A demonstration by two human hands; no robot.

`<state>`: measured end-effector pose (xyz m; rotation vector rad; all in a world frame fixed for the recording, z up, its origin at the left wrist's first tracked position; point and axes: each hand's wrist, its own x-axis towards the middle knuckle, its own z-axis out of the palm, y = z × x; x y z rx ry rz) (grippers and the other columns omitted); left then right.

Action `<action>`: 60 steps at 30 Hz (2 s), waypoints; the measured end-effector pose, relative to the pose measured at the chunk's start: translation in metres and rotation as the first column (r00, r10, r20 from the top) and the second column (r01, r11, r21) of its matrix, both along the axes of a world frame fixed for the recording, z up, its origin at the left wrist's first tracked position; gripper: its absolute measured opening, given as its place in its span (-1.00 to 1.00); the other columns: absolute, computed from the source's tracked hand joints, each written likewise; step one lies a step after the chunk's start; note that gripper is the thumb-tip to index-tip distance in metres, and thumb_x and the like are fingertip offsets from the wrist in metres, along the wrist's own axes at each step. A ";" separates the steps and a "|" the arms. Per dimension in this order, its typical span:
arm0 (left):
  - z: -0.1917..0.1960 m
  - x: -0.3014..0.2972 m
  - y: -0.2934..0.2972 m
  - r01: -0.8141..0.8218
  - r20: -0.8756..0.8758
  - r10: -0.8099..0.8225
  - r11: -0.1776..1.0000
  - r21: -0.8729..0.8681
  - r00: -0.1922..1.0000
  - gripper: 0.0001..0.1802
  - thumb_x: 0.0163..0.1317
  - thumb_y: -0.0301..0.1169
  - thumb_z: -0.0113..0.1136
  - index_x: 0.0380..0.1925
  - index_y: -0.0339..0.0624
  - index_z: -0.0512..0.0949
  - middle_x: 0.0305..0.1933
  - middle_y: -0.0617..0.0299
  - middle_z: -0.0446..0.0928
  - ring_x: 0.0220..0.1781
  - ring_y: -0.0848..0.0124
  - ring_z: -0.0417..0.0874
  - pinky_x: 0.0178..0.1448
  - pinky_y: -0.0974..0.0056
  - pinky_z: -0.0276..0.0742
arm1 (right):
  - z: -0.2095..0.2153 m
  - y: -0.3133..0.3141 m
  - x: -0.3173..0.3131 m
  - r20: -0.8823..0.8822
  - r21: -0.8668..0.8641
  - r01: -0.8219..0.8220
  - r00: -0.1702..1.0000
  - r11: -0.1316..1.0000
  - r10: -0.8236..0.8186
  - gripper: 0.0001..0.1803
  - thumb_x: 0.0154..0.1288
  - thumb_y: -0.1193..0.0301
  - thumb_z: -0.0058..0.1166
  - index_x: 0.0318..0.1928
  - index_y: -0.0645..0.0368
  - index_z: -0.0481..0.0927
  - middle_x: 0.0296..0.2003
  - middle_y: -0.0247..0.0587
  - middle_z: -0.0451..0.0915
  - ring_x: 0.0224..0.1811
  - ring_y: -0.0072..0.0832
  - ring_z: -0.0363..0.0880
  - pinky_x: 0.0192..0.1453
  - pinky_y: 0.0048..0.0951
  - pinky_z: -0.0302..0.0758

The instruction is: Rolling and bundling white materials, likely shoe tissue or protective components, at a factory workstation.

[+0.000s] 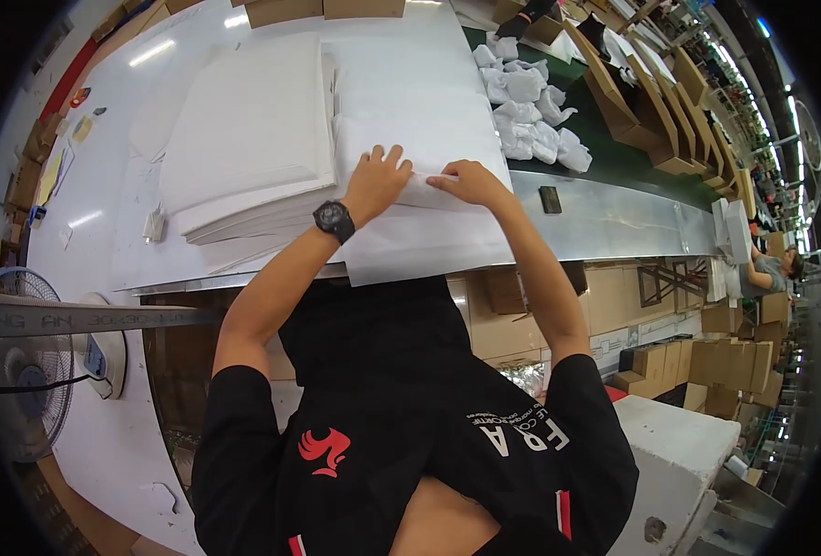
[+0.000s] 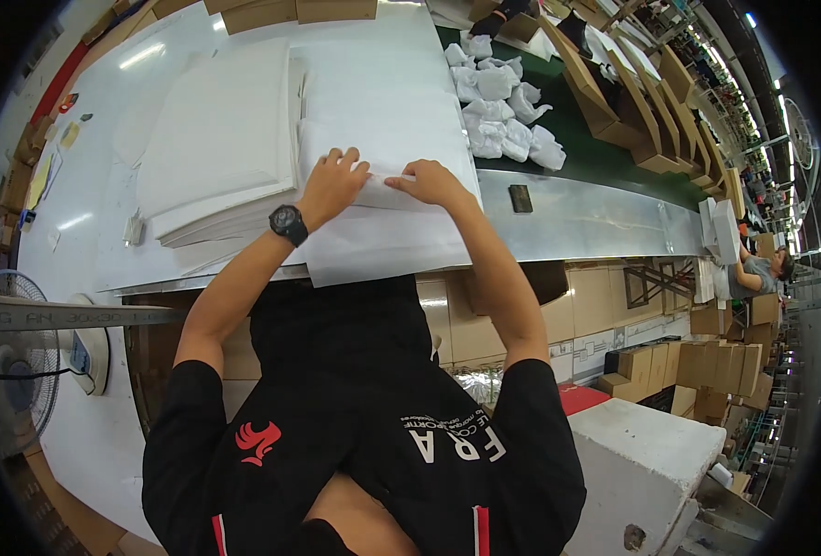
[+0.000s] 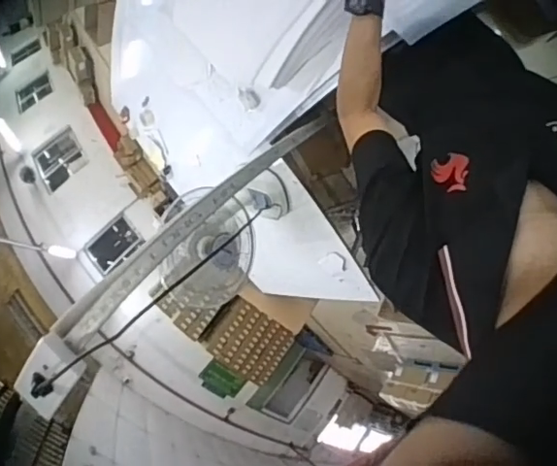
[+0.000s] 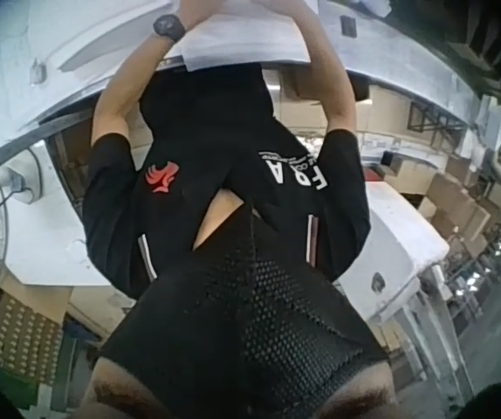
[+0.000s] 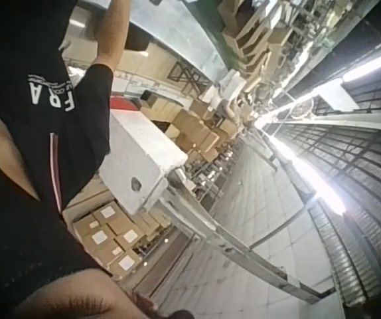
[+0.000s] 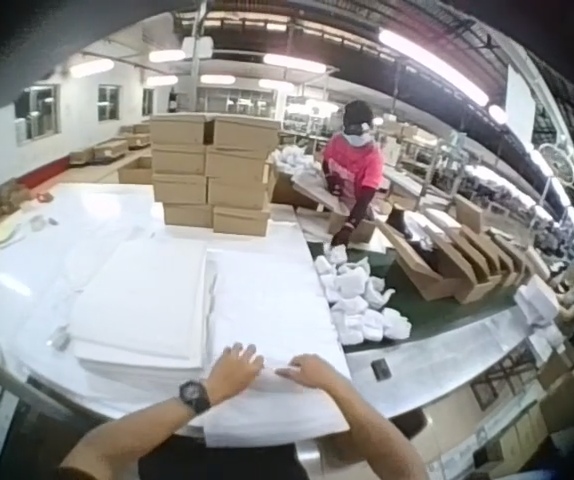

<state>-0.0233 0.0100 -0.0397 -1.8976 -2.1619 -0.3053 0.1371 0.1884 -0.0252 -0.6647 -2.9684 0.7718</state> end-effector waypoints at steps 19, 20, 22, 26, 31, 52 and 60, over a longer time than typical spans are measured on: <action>-0.005 -0.014 0.066 -0.248 0.058 0.269 0.939 -0.239 0.962 -0.57 0.19 -0.08 0.28 0.02 0.03 0.68 0.28 -0.18 0.47 0.36 -0.26 0.38 0.40 -0.57 -0.01 | 0.008 -0.003 -0.082 0.120 0.605 -0.043 0.992 0.795 -0.037 -0.44 0.35 0.07 0.19 0.14 0.27 0.60 0.03 0.09 0.68 0.09 -0.03 0.64 0.15 -0.17 0.55; -0.018 -0.001 0.057 -0.242 0.055 0.262 0.940 -0.241 0.964 -0.57 0.19 -0.08 0.28 0.02 0.03 0.68 0.28 -0.18 0.47 0.36 -0.26 0.38 0.40 -0.57 -0.01 | -0.012 -0.009 -0.069 0.047 0.509 -0.035 0.999 0.860 0.013 -0.40 0.36 0.08 0.17 0.18 0.33 0.55 0.09 0.16 0.63 0.16 0.03 0.59 0.23 -0.13 0.50; -0.030 0.002 0.046 -0.303 0.190 0.290 0.952 0.040 0.938 -0.43 0.31 -0.02 0.19 0.31 0.18 0.50 0.49 -0.30 0.20 0.51 -0.41 0.13 0.50 -0.50 -0.09 | -0.045 -0.017 -0.051 -0.060 0.414 -0.015 0.997 0.910 0.044 -0.36 0.36 0.08 0.15 0.21 0.38 0.51 0.15 0.24 0.57 0.23 0.09 0.53 0.30 -0.08 0.46; -0.043 -0.017 0.028 -0.264 0.281 0.273 0.962 -0.070 0.920 -0.18 0.39 0.21 0.02 0.57 0.37 0.03 0.59 -0.36 -0.06 0.58 -0.48 -0.12 0.57 -0.40 -0.20 | -0.074 -0.020 -0.041 -0.310 0.356 0.457 0.881 0.815 -0.359 -0.17 0.43 -0.03 0.03 0.36 0.51 0.30 0.30 0.42 0.38 0.38 0.25 0.32 0.50 0.04 0.20; -0.044 -0.016 0.033 -0.238 0.340 0.215 0.971 0.027 0.915 -0.13 0.40 0.26 -0.07 0.61 0.37 -0.10 0.61 -0.36 -0.13 0.60 -0.46 -0.19 0.59 -0.38 -0.31 | -0.042 -0.027 -0.092 -0.574 -0.589 0.429 0.375 0.685 -0.728 -0.18 0.40 0.13 0.17 0.43 0.47 0.22 0.28 0.42 0.41 0.38 0.09 0.38 0.44 -0.07 0.31; 0.097 0.037 -0.122 -0.052 0.936 -0.312 0.945 0.324 0.163 -0.31 -0.08 -0.52 0.62 0.02 -0.21 0.40 -0.03 0.22 0.52 -0.01 0.45 0.58 0.03 0.30 0.57 | 0.082 -0.146 0.047 -0.718 -0.652 -0.424 0.612 0.629 -0.331 -0.42 0.15 0.42 0.17 0.22 0.32 0.51 0.10 -0.02 0.61 0.22 -0.29 0.53 0.40 -0.25 0.40; 0.060 0.059 -0.136 -0.231 0.937 -0.329 0.909 0.347 0.117 -0.58 0.24 -0.36 0.36 0.05 -0.32 0.54 0.01 0.12 0.57 0.06 0.32 0.57 0.19 0.23 0.48 | 0.081 -0.199 0.024 -0.750 -0.463 0.219 0.420 0.859 -0.511 -0.75 0.38 0.39 0.23 -0.01 0.25 0.66 -0.52 -0.22 0.57 -0.50 -0.52 0.52 -0.40 -0.44 0.44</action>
